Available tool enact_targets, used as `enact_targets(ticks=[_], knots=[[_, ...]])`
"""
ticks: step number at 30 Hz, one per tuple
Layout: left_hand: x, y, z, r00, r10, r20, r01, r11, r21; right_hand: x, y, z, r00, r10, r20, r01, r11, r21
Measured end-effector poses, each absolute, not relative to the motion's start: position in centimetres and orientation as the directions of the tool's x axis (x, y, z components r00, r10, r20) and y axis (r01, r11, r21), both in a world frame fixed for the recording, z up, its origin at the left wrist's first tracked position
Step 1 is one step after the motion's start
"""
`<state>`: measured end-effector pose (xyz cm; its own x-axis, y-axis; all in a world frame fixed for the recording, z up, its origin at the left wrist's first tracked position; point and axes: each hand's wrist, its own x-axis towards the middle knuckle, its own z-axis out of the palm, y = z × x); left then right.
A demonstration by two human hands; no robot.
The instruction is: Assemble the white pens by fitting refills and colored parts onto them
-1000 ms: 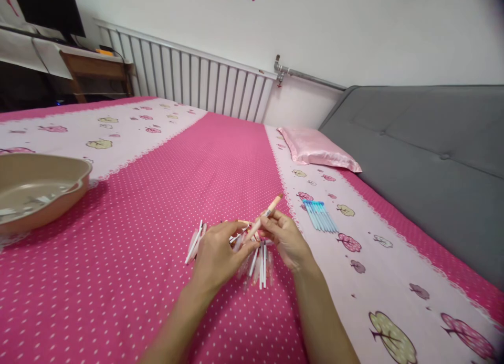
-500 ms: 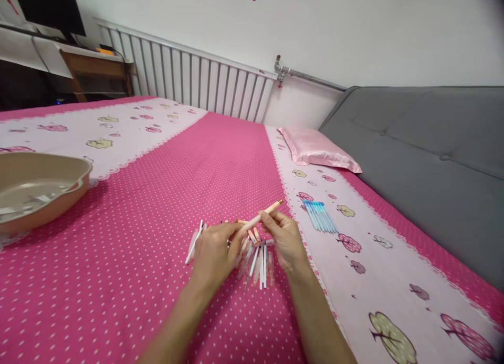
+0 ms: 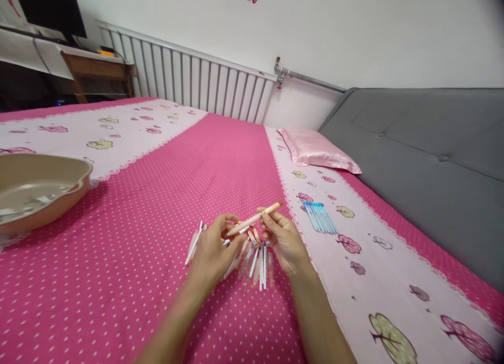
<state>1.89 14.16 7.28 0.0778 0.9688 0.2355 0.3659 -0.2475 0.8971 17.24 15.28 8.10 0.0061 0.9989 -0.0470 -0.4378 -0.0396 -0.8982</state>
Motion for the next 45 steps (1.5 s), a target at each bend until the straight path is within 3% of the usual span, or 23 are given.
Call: enact_targets(ticks=[6,10,20,24,29,32,35,39,45], knots=[[1.7,14.2,7.5,0.094,0.980,0.177,0.478,-0.200,0.855,17.3,15.3,8.2,0.004,0.999,-0.041,-0.459,-0.035,-0.888],[1.6,14.1,7.5,0.054,0.993,0.103,0.458,-0.116,0.882,17.3,15.2,8.2,-0.032,0.999,-0.036,-0.454,-0.047,-0.890],[1.6,14.2,7.4,0.041,0.969,0.245,0.378,-0.242,0.894,17.2,15.2,8.2,-0.019,0.999,-0.032,-0.476,-0.037,-0.879],[1.5,14.0,8.0,0.077,0.983,0.168,0.439,-0.185,0.879,17.3,15.2,8.2,-0.016,0.999,-0.034,-0.478,-0.038,-0.878],[0.7,14.3,8.1,0.034,0.999,0.005,0.243,-0.013,0.970,18.5,15.3,8.7,0.062,0.997,-0.048,-0.500,-0.011,-0.866],[-0.1,14.6,8.0,-0.028,0.999,-0.022,0.273,0.029,0.962,19.5,15.5,8.8,0.110,0.992,-0.056,-0.484,0.005,-0.875],[-0.6,14.7,8.1,-0.087,0.994,0.066,0.506,-0.013,0.862,20.3,15.7,8.6,0.188,0.981,-0.044,-0.325,0.020,-0.945],[-0.4,14.4,8.2,-0.125,0.963,0.239,0.812,-0.039,0.582,20.9,16.0,7.9,0.183,0.983,-0.017,0.071,-0.030,-0.997],[0.1,14.2,8.5,-0.121,0.957,0.262,0.882,-0.017,0.470,21.2,16.5,6.4,0.106,0.992,0.068,0.567,-0.004,-0.824]])
